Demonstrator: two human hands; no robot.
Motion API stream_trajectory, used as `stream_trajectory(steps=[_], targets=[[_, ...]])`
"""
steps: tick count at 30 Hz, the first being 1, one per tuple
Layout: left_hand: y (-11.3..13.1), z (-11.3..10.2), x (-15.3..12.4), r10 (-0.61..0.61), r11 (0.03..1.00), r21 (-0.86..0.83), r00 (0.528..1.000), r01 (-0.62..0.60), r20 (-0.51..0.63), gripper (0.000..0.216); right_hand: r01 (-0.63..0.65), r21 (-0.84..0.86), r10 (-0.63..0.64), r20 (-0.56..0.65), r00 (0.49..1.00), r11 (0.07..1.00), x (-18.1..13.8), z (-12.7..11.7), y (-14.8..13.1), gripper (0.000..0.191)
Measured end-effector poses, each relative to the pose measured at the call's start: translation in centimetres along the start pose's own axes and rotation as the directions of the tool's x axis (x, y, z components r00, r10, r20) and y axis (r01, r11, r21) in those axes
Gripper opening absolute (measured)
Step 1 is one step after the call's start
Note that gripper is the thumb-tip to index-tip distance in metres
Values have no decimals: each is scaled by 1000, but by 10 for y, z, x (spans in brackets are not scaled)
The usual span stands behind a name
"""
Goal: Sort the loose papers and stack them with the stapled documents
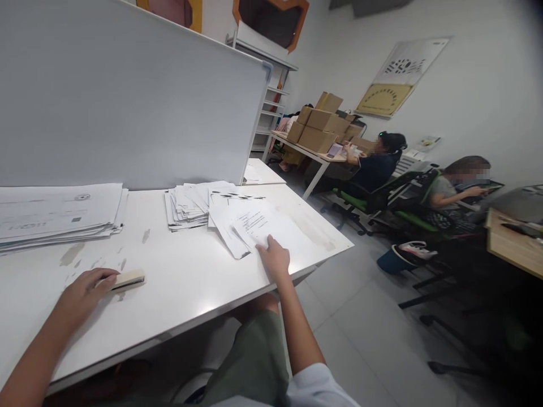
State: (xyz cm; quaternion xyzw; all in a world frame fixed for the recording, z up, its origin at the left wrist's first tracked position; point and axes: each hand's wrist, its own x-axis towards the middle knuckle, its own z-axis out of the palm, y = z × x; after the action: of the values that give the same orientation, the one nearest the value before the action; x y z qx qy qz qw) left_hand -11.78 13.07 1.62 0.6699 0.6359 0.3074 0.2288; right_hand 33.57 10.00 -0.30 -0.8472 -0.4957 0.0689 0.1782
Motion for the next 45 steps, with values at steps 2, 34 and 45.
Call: stream_trajectory(steps=[2, 34, 45], targets=[[4, -1, -1, -30, 999, -16, 1000, 30, -4, 22, -14, 10, 14, -17, 1000, 1000, 2, 0, 2, 55], [141, 133, -139, -434, -34, -954, 856, 296, 281, 34, 690, 492, -794, 4, 608, 531, -183, -3, -79, 51], [105, 109, -135, -200, 665, -740, 930, -103, -308, 27, 673, 638, -587, -399, 704, 374, -157, -18, -53, 51]])
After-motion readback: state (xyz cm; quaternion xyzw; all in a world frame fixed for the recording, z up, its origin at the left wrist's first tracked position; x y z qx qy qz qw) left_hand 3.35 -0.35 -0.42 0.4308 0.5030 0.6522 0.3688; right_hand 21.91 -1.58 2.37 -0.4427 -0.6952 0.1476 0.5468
